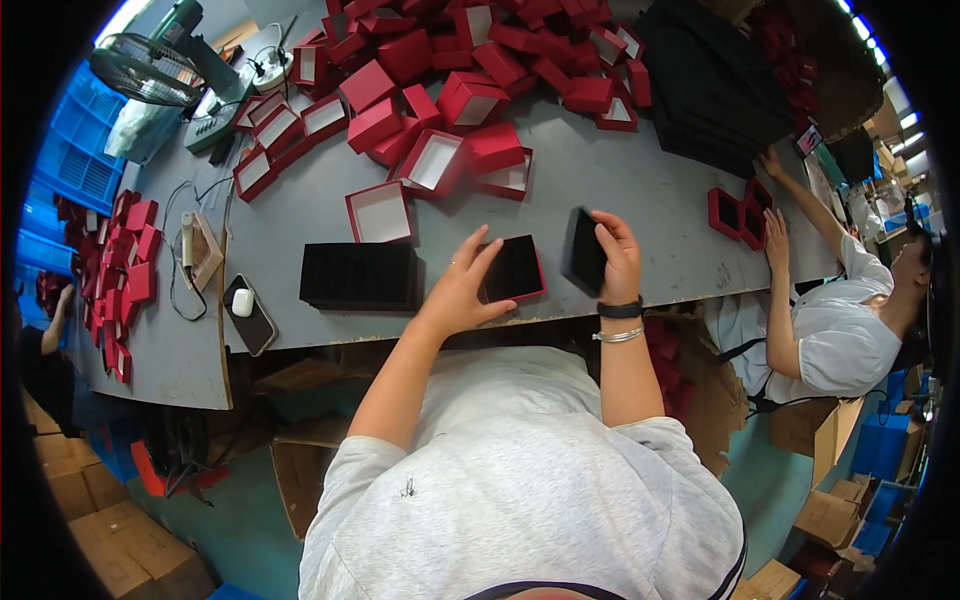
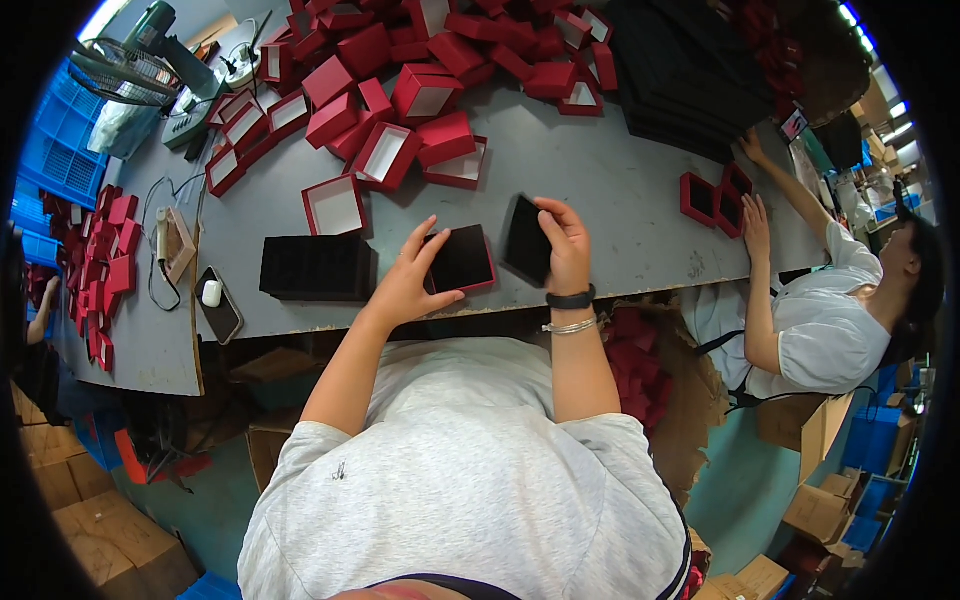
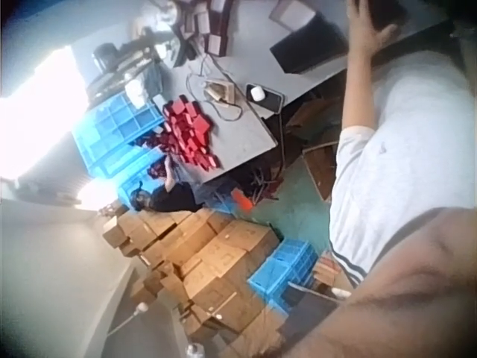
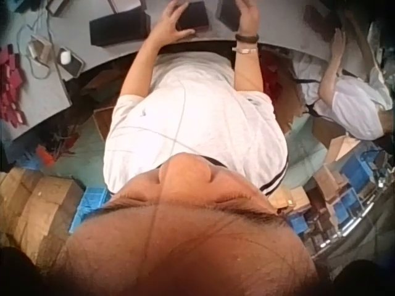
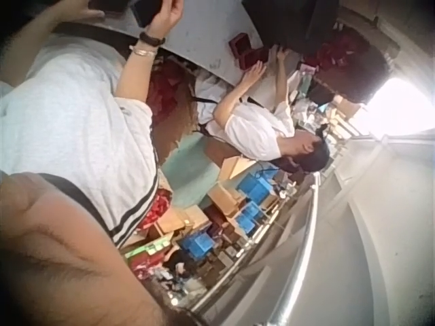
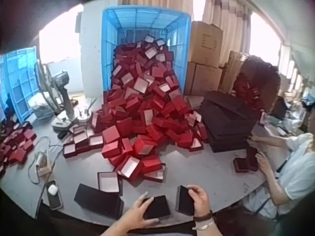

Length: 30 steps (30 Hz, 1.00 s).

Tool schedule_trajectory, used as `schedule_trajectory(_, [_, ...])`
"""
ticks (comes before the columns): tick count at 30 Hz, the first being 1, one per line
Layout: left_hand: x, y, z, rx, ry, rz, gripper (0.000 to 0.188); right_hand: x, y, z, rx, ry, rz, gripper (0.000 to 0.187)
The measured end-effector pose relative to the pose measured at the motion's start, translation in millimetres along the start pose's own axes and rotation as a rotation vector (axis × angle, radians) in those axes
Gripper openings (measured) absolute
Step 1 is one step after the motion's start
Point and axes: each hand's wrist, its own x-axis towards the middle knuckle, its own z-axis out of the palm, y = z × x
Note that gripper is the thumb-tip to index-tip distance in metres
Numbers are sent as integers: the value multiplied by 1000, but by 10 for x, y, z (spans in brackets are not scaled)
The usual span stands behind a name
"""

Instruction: The person is inserting black foam pads into red jewelry boxes at a manufacturing facility.

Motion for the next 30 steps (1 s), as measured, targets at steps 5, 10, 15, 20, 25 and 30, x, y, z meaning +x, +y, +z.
schedule_trajectory(5, [-79,41,85,150,0,63,70,-166,-292,156,-1131,-684,-191,45])
schedule_trajectory(10, [-98,-38,92,303,-33,152,71,-262,-245,334,-1347,-759,198,67])
schedule_trajectory(15, [-92,22,21,445,-30,209,71,-160,-126,185,-1412,-908,-65,81])
schedule_trajectory(20, [-118,163,-144,524,-19,121,68,-269,-306,431,-1627,-930,-5,95])
schedule_trajectory(25, [8,99,-172,703,-121,178,71,-255,-183,446,-1705,-902,-2,95])
schedule_trajectory(30, [86,192,-196,738,-225,108,76,-293,-104,342,-1664,-881,-51,91])
